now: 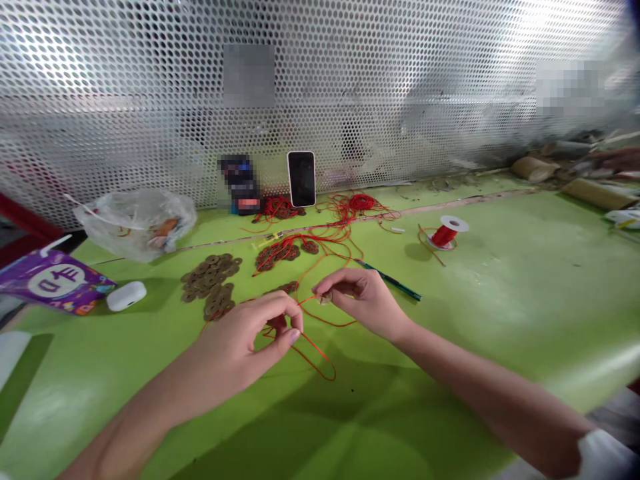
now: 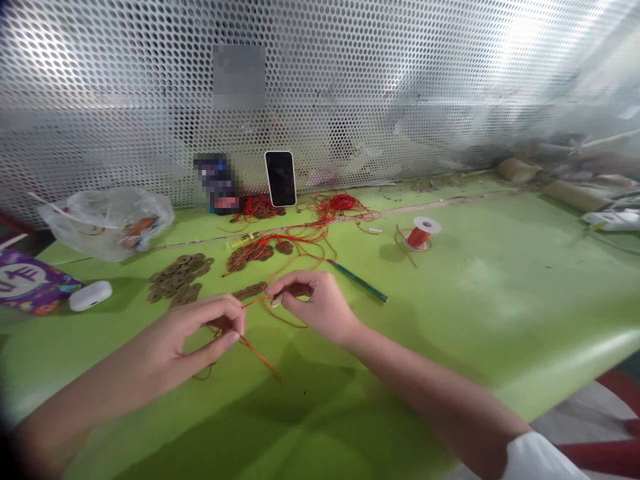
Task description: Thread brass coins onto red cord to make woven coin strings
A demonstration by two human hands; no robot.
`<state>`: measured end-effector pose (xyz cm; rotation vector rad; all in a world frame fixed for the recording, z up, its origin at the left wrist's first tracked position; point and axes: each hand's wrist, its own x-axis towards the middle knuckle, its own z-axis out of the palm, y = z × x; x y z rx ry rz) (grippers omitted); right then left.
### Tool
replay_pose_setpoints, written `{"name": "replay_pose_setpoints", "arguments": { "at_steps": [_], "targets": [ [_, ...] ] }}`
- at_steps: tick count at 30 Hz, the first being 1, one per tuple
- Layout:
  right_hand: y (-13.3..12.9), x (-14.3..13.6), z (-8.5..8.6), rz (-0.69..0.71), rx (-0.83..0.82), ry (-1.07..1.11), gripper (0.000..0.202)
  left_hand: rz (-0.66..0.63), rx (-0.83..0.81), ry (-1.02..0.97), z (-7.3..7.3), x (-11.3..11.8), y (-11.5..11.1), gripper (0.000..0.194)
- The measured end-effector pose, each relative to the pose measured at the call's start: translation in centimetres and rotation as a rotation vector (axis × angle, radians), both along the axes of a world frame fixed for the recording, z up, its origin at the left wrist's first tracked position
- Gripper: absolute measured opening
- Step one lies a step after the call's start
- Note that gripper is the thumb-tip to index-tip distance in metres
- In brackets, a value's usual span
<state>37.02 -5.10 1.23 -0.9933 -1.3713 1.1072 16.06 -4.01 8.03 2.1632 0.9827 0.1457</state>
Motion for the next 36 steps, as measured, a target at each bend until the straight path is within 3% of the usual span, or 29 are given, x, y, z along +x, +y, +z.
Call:
{"name": "replay_pose_setpoints", "arguments": {
  "at_steps": [7,12,20,26,31,36],
  "targets": [
    [-0.1,-0.1,0.2,0.07,-0.044,-0.017,0.01,-0.007,0.014,0.036,-0.8,0.3,-0.2,0.01],
    [-0.7,-0.4,0.7,0.144,0.02,-0.105,0.014,-0.015,-0.007,0.04,-1.4,0.6,-0.4,0.009],
    [-1.2,-0.8,0.8,0.101,0.035,-0.066,0.016,0.024,-0.252,-0.243,-1.7,1.5,-0.5,0.008],
    [-1.3,-1.2,0.8,0.083,0.054,-0.069,0.014,0.088,-0.326,-0.362,-2.2,1.6,-0.3,0.009],
    [-1.1,-0.9,1.0,0.074,0.042,-0.079,0.012,0.128,-0.326,-0.42,-2.5,1.6,0.0,0.011],
    [0.6,1.1,0.8,-0.067,0.084,-0.122,0.008,0.167,-0.212,-0.46,-1.1,0.5,0.8,0.014]
  ]
}}
